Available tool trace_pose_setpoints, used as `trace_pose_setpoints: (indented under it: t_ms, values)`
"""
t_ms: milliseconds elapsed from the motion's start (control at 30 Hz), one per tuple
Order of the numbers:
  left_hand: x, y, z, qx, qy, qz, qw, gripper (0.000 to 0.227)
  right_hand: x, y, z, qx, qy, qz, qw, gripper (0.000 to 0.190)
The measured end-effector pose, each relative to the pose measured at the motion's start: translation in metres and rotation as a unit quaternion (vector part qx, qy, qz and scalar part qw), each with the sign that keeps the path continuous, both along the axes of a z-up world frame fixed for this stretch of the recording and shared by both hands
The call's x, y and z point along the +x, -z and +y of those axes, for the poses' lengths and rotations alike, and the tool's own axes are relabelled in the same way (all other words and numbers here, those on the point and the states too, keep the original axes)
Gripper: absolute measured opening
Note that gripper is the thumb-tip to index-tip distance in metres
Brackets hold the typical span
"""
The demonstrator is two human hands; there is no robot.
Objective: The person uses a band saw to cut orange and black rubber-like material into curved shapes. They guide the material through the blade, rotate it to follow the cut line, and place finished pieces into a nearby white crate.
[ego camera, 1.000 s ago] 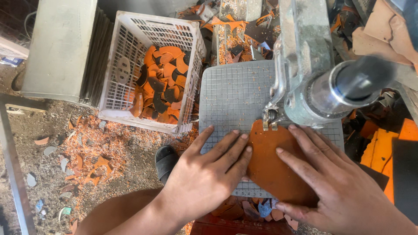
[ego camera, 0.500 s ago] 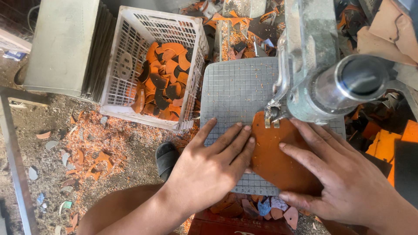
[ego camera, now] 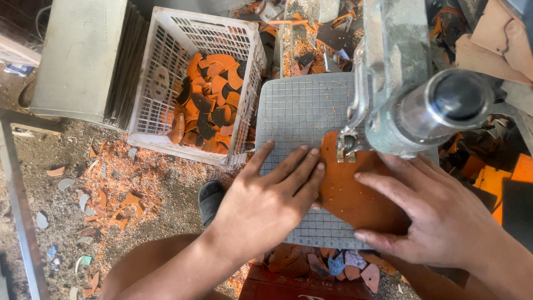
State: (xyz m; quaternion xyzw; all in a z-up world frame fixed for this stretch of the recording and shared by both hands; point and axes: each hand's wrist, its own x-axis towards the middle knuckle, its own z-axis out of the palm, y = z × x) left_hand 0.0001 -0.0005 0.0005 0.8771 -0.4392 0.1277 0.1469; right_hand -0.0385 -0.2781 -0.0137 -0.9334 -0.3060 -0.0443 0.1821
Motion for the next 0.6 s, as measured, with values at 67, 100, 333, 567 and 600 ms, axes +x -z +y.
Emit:
trace_pose_setpoints:
  t_ms: [67, 100, 333, 567, 600]
  values:
    - [0.000, -0.001, -0.001, -0.003, 0.004, 0.003, 1.000, 0.049, 0.004, 0.002, -0.002, -0.011, -0.007, -0.014, 1.000, 0.079]
    - [0.001, -0.001, -0.002, -0.001, 0.007, 0.001, 1.000, 0.049, 0.007, 0.002, -0.003, -0.017, -0.013, -0.026, 0.999, 0.079]
    - [0.003, 0.005, -0.002, 0.003, 0.016, -0.014, 1.000, 0.051, 0.024, 0.000, -0.004, -0.019, -0.040, -0.009, 0.999, 0.084]
    - [0.006, 0.015, 0.002, -0.006, 0.026, -0.009, 1.000, 0.051, 0.025, -0.007, -0.006, -0.093, -0.032, -0.082, 0.992, 0.094]
    - [0.006, 0.015, 0.003, -0.011, 0.028, -0.005, 1.000, 0.051, 0.023, -0.008, -0.005, -0.108, -0.021, -0.084, 0.990, 0.096]
